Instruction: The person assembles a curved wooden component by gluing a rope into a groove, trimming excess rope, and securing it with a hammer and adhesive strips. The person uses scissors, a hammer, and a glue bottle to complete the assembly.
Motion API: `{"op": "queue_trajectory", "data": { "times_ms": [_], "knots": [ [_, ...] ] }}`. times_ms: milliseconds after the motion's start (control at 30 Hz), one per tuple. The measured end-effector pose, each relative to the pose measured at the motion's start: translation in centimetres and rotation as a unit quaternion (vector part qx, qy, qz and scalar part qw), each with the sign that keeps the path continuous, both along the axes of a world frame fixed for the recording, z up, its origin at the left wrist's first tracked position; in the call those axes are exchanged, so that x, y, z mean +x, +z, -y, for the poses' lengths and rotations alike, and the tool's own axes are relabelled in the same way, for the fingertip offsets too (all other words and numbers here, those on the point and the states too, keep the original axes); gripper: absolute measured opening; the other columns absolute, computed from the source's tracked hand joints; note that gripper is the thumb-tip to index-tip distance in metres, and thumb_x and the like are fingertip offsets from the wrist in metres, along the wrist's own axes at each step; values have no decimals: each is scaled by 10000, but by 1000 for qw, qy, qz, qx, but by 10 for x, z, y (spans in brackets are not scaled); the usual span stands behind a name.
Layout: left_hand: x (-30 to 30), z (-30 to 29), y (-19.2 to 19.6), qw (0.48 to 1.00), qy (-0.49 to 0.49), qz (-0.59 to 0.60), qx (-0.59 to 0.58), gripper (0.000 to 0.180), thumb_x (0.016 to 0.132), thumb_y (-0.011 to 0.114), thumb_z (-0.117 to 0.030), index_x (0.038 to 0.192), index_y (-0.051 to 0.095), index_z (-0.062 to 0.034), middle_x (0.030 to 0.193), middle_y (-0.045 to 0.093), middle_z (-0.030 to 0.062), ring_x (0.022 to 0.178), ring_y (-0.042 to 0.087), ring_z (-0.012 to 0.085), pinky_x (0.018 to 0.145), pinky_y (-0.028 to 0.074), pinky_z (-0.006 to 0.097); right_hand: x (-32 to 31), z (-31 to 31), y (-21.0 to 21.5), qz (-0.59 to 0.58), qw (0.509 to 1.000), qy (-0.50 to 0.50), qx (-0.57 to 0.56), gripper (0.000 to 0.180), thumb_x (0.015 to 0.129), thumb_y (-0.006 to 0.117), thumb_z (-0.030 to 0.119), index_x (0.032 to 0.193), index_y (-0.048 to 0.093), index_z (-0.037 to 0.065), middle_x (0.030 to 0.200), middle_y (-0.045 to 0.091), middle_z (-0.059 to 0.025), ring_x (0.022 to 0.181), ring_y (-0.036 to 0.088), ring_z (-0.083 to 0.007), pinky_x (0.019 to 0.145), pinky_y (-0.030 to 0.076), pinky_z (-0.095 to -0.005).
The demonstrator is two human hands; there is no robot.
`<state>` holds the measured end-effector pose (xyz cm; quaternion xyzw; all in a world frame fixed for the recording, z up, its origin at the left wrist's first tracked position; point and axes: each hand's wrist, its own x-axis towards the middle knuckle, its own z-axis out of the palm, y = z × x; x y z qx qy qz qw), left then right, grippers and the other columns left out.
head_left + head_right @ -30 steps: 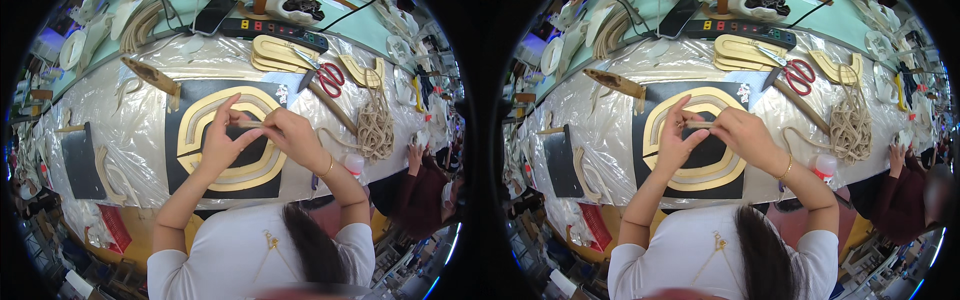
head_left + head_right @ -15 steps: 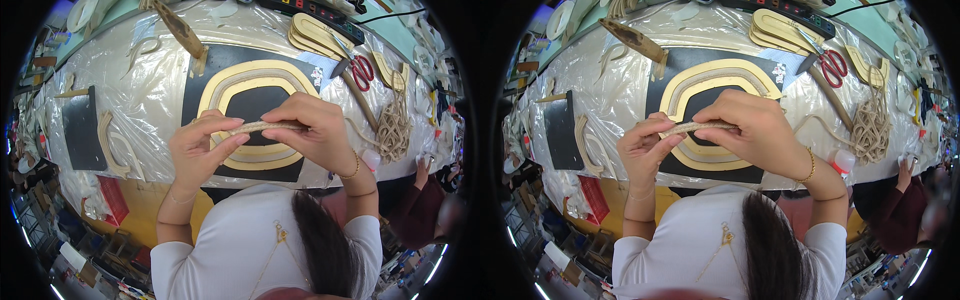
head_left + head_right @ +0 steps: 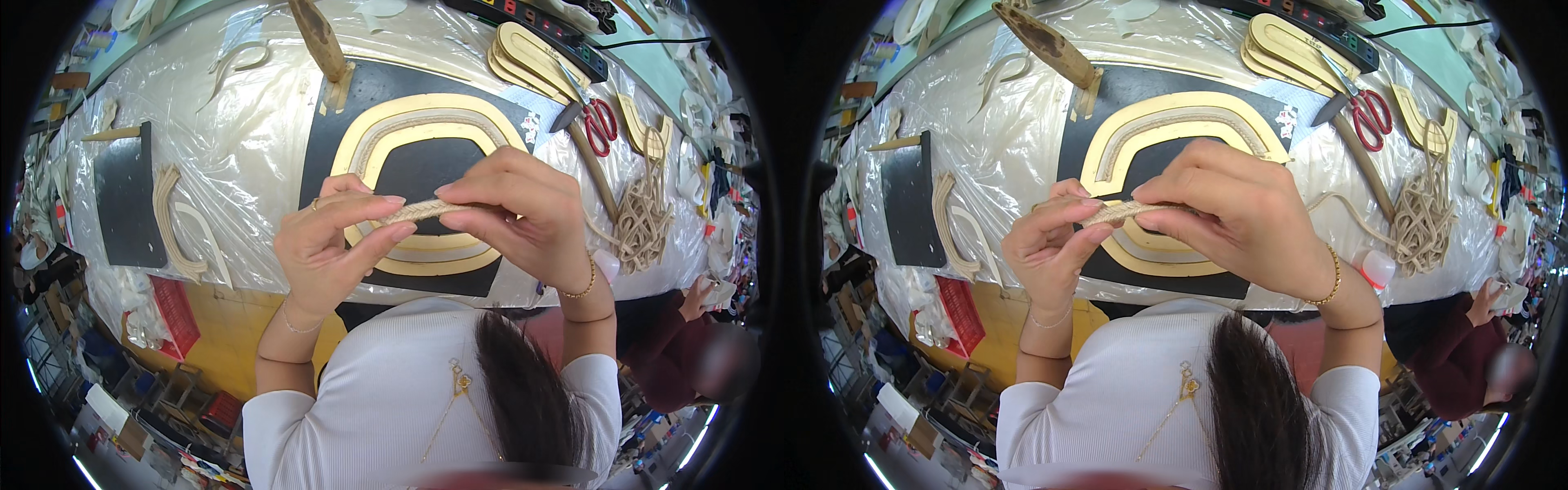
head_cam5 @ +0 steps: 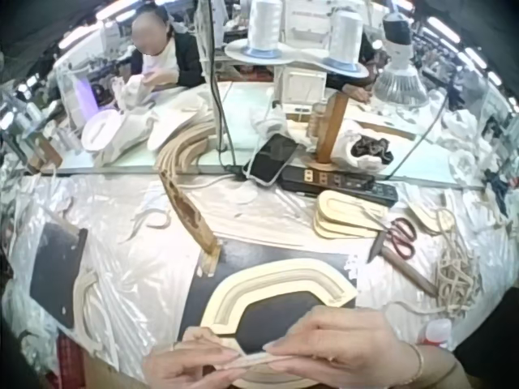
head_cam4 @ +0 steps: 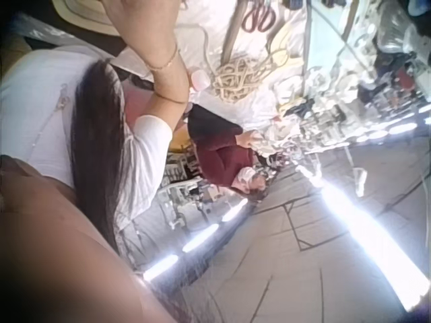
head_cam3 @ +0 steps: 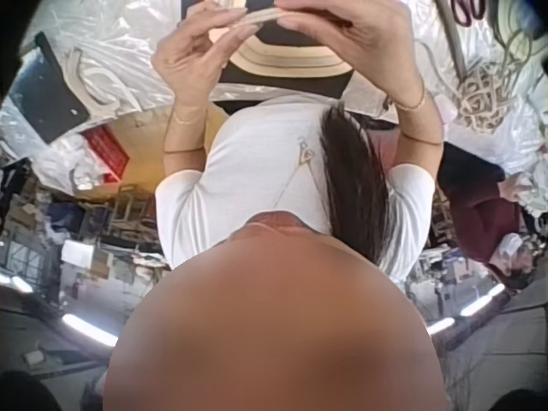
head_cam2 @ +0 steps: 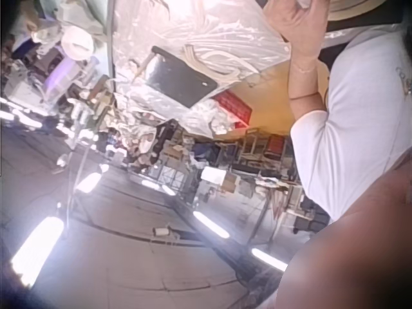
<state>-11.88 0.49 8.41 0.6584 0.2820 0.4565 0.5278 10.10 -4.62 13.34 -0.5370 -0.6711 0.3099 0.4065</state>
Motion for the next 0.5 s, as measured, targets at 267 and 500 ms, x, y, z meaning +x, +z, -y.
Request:
{"op": "queue_trajectory", "data": {
  "times_ms": [267, 500],
  "knots": [
    [-3, 5, 7, 990, 13, -15, -138, 277, 767, 830, -13, 1032, 749, -15, 866, 739, 81, 778, 621, 152, 783, 469, 279, -3, -16, -8, -5, 990, 57, -129, 141, 870, 753, 182, 930, 753, 54, 744, 627, -65, 697, 633, -230, 598, 486, -313],
    [-33, -9, 3, 974, -65, -211, 49, 292, 773, 814, -52, 1058, 753, -70, 895, 748, 65, 781, 657, 214, 797, 484, 311, -21, 4, -22, -52, 981, 68, -174, 227, 845, 769, 105, 1064, 722, 64, 818, 623, -37, 673, 644, -167, 580, 514, -283]
  ]
}}
